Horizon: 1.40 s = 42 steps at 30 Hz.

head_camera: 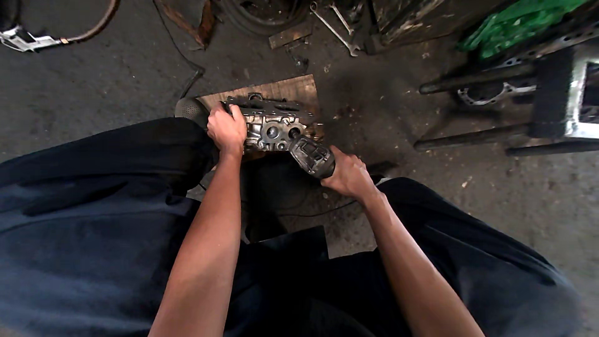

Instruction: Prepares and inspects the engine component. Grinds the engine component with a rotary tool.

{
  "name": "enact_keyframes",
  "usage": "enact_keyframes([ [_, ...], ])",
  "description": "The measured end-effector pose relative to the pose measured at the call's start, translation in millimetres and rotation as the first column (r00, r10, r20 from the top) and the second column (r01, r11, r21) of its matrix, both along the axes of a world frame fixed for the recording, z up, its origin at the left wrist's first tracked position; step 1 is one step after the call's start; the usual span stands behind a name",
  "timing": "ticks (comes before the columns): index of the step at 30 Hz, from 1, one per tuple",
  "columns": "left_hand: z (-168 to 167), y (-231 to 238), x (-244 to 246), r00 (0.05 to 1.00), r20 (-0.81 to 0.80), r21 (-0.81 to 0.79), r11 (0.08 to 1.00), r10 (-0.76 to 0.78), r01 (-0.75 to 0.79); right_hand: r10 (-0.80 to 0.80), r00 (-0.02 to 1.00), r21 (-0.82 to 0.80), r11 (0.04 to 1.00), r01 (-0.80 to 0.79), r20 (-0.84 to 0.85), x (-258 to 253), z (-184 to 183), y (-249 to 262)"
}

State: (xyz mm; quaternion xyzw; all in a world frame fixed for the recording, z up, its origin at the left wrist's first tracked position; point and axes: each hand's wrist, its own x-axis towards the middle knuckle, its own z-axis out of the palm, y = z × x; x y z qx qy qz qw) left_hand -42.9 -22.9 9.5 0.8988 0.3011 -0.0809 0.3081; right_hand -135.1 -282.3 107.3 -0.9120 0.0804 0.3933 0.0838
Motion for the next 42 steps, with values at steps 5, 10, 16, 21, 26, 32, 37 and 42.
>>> enact_keyframes([
  [5, 0.2, 0.6, -0.9, 1.000, 0.001, 0.006, 1.000, -0.015, 0.015, 0.002, 1.000, -0.010, 1.000, -0.002, -0.007, 3.1, -4.5, 0.1],
  [10, 1.5, -0.6, 0.4, 1.000, -0.010, 0.009, 1.000, -0.006, 0.006, 0.011, 1.000, -0.008, 1.000, -0.011, 0.010, 1.9, -5.7, -1.0],
  [16, 0.3, 0.0, -0.7, 1.000, -0.005, -0.005, 1.000, -0.003, 0.003, 0.006, 1.000, -0.009, 1.000, -0.006, 0.004, 1.8, -6.1, -0.5],
  [21, 0.7, 0.0, 0.0, 1.000, -0.001, 0.000, 1.000, 0.001, -0.001, -0.008, 1.000, -0.011, 1.000, 0.008, -0.001, 2.5, -6.6, 0.6],
  [26, 0.0, -0.5, 0.6, 1.000, -0.003, 0.006, 1.000, -0.001, 0.001, -0.018, 1.000, -0.008, 1.000, 0.018, 0.006, 3.0, -9.8, 0.4],
  [32, -0.3, 0.2, 1.1, 1.000, 0.005, 0.008, 1.000, -0.004, 0.004, -0.013, 1.000, -0.011, 1.000, 0.013, -0.021, 2.6, -2.6, 0.7],
  [37, 2.8, 0.1, 0.9, 1.000, -0.018, -0.005, 1.000, -0.010, 0.010, -0.007, 1.000, 0.001, 1.000, 0.007, -0.018, 0.1, 1.9, -0.6],
  [42, 0.6, 0.0, 1.1, 1.000, -0.011, 0.008, 1.000, -0.011, 0.012, 0.001, 1.000, 0.000, 1.000, -0.001, -0.021, -5.0, 17.7, 1.9],
])
